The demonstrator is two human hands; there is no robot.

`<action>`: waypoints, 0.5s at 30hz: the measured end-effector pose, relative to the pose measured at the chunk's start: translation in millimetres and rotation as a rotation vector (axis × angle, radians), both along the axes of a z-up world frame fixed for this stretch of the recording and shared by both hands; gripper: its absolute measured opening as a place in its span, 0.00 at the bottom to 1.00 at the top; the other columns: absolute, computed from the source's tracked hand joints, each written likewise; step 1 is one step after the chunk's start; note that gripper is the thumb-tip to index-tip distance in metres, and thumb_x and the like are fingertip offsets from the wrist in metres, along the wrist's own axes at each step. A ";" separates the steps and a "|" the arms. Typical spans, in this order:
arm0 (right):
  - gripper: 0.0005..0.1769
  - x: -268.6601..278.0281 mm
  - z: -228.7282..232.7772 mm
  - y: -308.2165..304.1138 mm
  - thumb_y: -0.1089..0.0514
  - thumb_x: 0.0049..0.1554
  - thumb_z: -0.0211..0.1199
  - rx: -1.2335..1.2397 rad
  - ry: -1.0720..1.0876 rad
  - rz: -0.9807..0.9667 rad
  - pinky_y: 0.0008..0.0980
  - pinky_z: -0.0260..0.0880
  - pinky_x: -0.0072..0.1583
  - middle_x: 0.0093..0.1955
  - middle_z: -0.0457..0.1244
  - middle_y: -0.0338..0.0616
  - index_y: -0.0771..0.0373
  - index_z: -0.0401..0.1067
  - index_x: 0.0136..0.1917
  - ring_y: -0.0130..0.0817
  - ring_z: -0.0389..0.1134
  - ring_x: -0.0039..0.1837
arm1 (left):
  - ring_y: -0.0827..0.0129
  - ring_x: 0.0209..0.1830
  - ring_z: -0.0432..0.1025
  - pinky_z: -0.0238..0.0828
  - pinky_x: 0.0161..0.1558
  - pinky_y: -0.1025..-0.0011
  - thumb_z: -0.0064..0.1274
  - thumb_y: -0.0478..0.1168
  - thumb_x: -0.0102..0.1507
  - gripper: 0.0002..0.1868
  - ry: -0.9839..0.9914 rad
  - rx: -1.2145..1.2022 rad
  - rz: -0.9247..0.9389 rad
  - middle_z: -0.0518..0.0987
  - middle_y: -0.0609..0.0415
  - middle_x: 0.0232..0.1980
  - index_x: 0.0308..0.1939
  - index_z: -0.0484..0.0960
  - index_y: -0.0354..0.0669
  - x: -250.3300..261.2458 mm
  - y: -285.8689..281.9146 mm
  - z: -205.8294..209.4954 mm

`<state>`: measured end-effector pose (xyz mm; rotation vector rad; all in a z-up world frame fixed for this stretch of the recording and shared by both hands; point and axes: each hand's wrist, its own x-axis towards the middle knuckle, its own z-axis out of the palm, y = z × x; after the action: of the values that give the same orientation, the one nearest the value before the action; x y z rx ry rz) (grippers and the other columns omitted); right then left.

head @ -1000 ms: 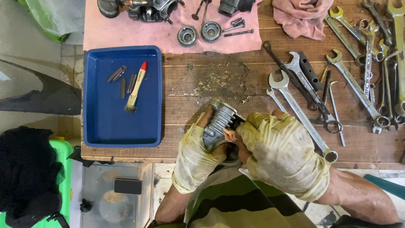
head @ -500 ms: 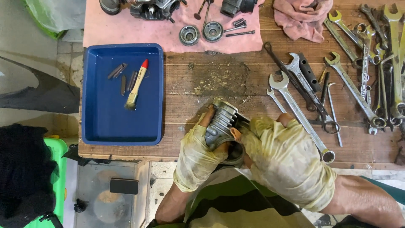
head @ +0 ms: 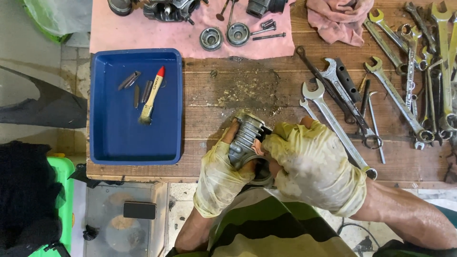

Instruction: The person holds a metallic engine cylinder block, turning it to inspect the interior. They then use a pink cloth to wipe the inside surfaces and exterior of the cylinder block, cleaning off residue.

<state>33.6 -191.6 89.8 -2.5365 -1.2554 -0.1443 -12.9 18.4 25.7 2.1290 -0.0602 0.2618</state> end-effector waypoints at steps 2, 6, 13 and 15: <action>0.15 7.3 23.6 22.2 0.59 0.47 0.57 0.024 -0.111 -0.070 0.47 0.61 0.48 0.43 0.60 0.44 0.57 0.71 0.49 0.48 0.62 0.42 | 0.59 0.49 0.82 0.81 0.50 0.69 0.61 0.39 0.52 0.44 0.076 -0.041 -0.045 0.80 0.46 0.66 0.74 0.65 0.46 -0.6 1.7 2.0; 0.26 1.2 23.0 14.8 0.56 0.45 0.60 0.021 -0.061 -0.070 0.48 0.64 0.48 0.46 0.61 0.42 0.56 0.72 0.59 0.44 0.64 0.45 | 0.62 0.47 0.83 0.83 0.47 0.72 0.64 0.38 0.51 0.45 0.084 -0.072 -0.043 0.82 0.46 0.62 0.74 0.66 0.48 -0.9 1.5 -0.1; 0.30 -25.3 -5.5 -2.2 0.50 0.60 0.54 -0.264 -0.302 -0.110 0.53 0.65 0.58 0.64 0.60 0.49 0.51 0.61 0.75 0.47 0.64 0.60 | 0.65 0.46 0.82 0.81 0.49 0.73 0.67 0.37 0.51 0.46 0.071 -0.015 -0.041 0.82 0.49 0.61 0.74 0.66 0.47 -1.8 3.5 1.0; 0.24 -23.2 -6.3 -2.3 0.49 0.60 0.56 -0.069 -0.233 -0.119 0.53 0.62 0.54 0.62 0.63 0.49 0.51 0.69 0.69 0.49 0.66 0.53 | 0.61 0.55 0.83 0.80 0.55 0.72 0.67 0.36 0.51 0.46 0.046 -0.018 -0.055 0.78 0.47 0.68 0.74 0.66 0.45 -1.5 2.6 1.1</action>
<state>10.5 -193.9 83.5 -2.7173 -1.2079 -0.4412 -14.4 21.1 26.7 2.1112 -0.0894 0.1796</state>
